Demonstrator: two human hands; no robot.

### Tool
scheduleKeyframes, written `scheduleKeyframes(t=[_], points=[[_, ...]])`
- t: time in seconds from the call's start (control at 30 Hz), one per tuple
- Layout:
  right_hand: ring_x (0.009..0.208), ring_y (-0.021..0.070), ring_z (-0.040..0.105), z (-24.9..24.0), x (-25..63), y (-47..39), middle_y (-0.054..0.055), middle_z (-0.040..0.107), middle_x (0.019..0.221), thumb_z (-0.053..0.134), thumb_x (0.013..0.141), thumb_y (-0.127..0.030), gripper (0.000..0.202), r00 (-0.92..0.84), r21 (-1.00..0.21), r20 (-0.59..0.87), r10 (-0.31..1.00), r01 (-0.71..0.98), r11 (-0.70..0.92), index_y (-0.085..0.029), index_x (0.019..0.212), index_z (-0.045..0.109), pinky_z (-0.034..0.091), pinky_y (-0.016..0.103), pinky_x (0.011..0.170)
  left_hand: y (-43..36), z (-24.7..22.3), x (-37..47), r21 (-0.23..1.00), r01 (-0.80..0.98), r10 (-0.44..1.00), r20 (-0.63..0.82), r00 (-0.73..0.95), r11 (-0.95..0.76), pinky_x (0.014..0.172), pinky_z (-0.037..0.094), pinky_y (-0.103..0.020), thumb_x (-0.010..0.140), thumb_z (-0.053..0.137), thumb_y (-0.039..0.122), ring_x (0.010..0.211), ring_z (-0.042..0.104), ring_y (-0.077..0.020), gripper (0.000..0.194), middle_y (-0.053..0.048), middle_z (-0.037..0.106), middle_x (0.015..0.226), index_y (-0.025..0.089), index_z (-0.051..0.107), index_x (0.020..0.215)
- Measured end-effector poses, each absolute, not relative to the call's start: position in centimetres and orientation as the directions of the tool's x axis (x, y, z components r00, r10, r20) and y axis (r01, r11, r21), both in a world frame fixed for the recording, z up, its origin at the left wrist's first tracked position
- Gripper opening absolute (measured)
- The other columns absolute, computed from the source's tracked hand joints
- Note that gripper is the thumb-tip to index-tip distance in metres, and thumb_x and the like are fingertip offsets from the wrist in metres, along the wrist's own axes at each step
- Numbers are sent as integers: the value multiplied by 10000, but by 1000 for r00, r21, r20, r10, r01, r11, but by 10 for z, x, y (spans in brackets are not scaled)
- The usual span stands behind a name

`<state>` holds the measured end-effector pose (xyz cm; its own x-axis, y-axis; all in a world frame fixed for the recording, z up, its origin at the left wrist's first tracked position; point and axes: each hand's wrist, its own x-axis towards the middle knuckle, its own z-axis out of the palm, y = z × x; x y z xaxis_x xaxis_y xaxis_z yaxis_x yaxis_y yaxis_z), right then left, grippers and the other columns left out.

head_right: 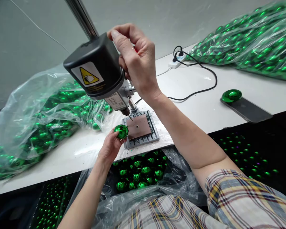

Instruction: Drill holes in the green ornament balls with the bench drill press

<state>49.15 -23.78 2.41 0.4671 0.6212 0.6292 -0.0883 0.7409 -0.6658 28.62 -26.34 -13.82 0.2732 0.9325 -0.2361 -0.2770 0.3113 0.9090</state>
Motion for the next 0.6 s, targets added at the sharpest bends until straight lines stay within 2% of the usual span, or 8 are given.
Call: scheduleKeyframes(t=[0.1, 0.2, 0.27, 0.43, 0.53, 0.6], points=[[445, 106, 298, 25, 492, -237, -65, 374, 592, 562, 974, -287, 173, 469, -676, 626, 623, -71, 734, -246, 806, 570, 236, 276, 394, -253, -151, 287, 989, -105, 982, -88, 167, 107, 772, 518, -289, 623, 906, 306, 886, 677, -172, 624, -63, 741, 1015, 173, 612, 1157], [459, 110, 282, 25, 492, -235, -61, 379, 584, 565, 978, -319, 175, 463, -694, 618, 635, -58, 718, -251, 817, 574, 253, 269, 397, -241, -164, 290, 1000, 5, 985, -22, 171, 22, 878, 520, -335, 609, 920, 346, 941, 678, -183, 622, -76, 742, 1032, 166, 618, 1122], [463, 113, 272, 25, 492, -234, -58, 392, 580, 561, 982, -327, 179, 471, -689, 621, 627, -53, 722, -249, 822, 571, 250, 271, 393, -235, -170, 294, 998, 67, 979, 4, 203, -18, 864, 522, -340, 619, 909, 379, 935, 672, -185, 623, -86, 738, 1063, 163, 635, 1135], [449, 104, 254, 27, 490, -234, -46, 424, 594, 516, 991, -202, 200, 485, -684, 614, 622, -66, 727, -232, 797, 557, 203, 289, 388, -227, -173, 304, 945, 281, 961, 92, 260, -167, 751, 504, -328, 672, 864, 403, 815, 624, -171, 630, -79, 736, 1024, 175, 668, 1226], [438, 100, 230, 27, 491, -236, -55, 412, 594, 547, 972, -227, 181, 467, -629, 646, 604, -123, 767, -223, 792, 561, 190, 310, 388, -227, -170, 312, 890, 380, 952, 157, 264, -253, 742, 496, -333, 675, 864, 387, 781, 581, -166, 596, -71, 727, 1003, 189, 698, 1212], [445, 108, 234, 26, 491, -237, -60, 403, 590, 553, 965, -259, 170, 464, -637, 641, 612, -123, 761, -232, 798, 565, 202, 314, 394, -227, -169, 316, 867, 404, 946, 195, 260, -290, 750, 497, -335, 662, 874, 381, 788, 573, -171, 583, -68, 716, 997, 196, 715, 1192]])
